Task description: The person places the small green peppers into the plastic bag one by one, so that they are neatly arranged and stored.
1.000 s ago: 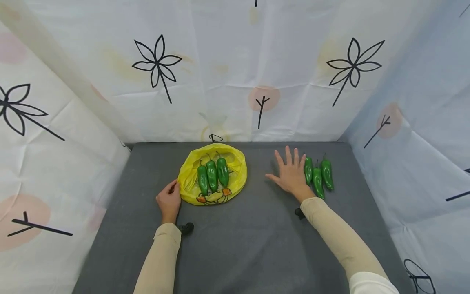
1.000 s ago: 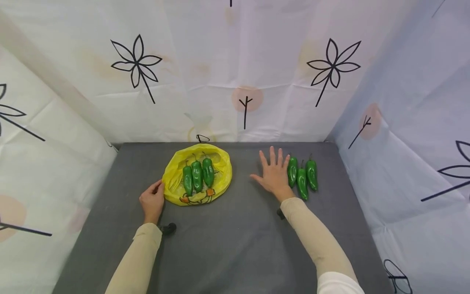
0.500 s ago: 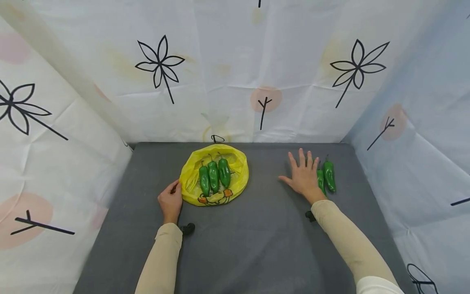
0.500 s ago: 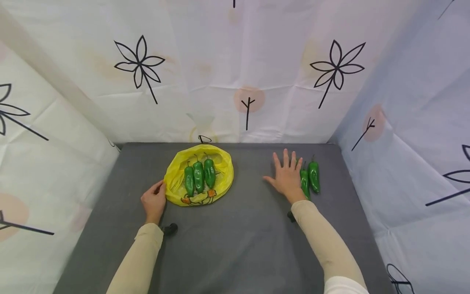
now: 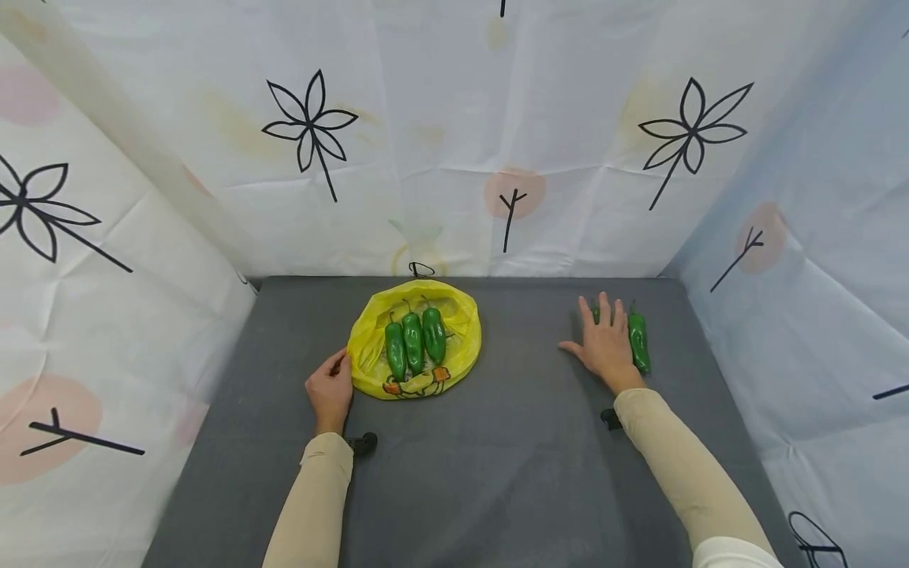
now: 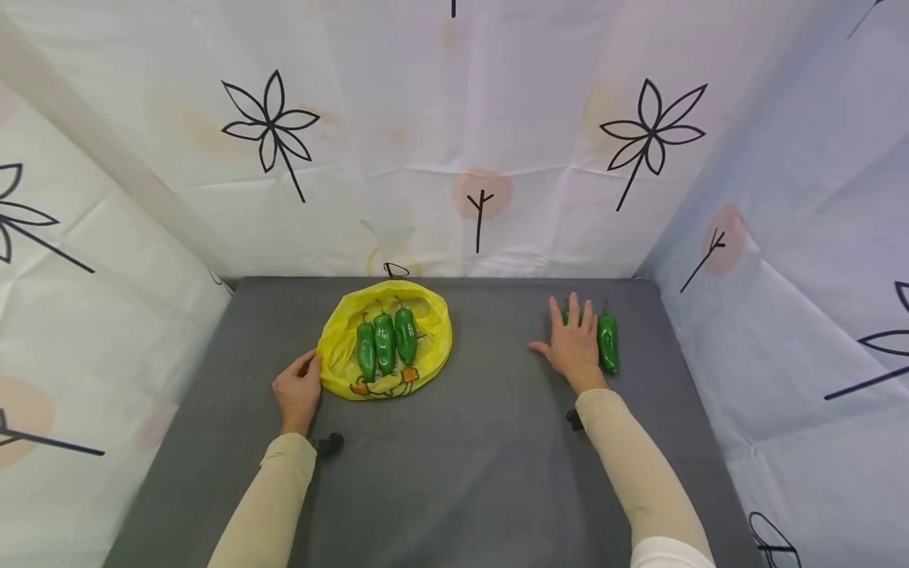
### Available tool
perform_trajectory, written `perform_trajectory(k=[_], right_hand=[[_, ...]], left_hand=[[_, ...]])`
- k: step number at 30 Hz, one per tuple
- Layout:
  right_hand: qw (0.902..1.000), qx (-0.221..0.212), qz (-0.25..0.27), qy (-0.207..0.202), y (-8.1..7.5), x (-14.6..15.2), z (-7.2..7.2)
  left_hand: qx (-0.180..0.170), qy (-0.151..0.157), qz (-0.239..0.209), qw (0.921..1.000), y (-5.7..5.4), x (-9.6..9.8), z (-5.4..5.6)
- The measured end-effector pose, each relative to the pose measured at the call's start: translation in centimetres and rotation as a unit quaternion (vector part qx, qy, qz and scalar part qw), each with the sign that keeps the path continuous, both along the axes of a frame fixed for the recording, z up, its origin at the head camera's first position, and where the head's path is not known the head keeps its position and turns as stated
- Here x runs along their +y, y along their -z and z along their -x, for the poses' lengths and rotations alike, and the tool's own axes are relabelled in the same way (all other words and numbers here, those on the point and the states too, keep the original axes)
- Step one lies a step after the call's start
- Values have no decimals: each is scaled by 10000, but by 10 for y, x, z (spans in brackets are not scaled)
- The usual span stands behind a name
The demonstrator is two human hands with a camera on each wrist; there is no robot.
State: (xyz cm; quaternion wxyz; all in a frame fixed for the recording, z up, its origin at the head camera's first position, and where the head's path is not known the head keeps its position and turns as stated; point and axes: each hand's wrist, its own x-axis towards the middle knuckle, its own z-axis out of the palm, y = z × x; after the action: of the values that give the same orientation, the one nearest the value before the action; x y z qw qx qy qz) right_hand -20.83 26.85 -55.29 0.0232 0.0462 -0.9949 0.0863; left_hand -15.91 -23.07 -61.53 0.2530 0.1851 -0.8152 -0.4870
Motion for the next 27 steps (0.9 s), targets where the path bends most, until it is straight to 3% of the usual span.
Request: perform_trajectory(k=[27], right_hand=[[9901,-777,1045,521,-13,3,16]], left_hand=[[73,65,15,10000,4,-3,0]])
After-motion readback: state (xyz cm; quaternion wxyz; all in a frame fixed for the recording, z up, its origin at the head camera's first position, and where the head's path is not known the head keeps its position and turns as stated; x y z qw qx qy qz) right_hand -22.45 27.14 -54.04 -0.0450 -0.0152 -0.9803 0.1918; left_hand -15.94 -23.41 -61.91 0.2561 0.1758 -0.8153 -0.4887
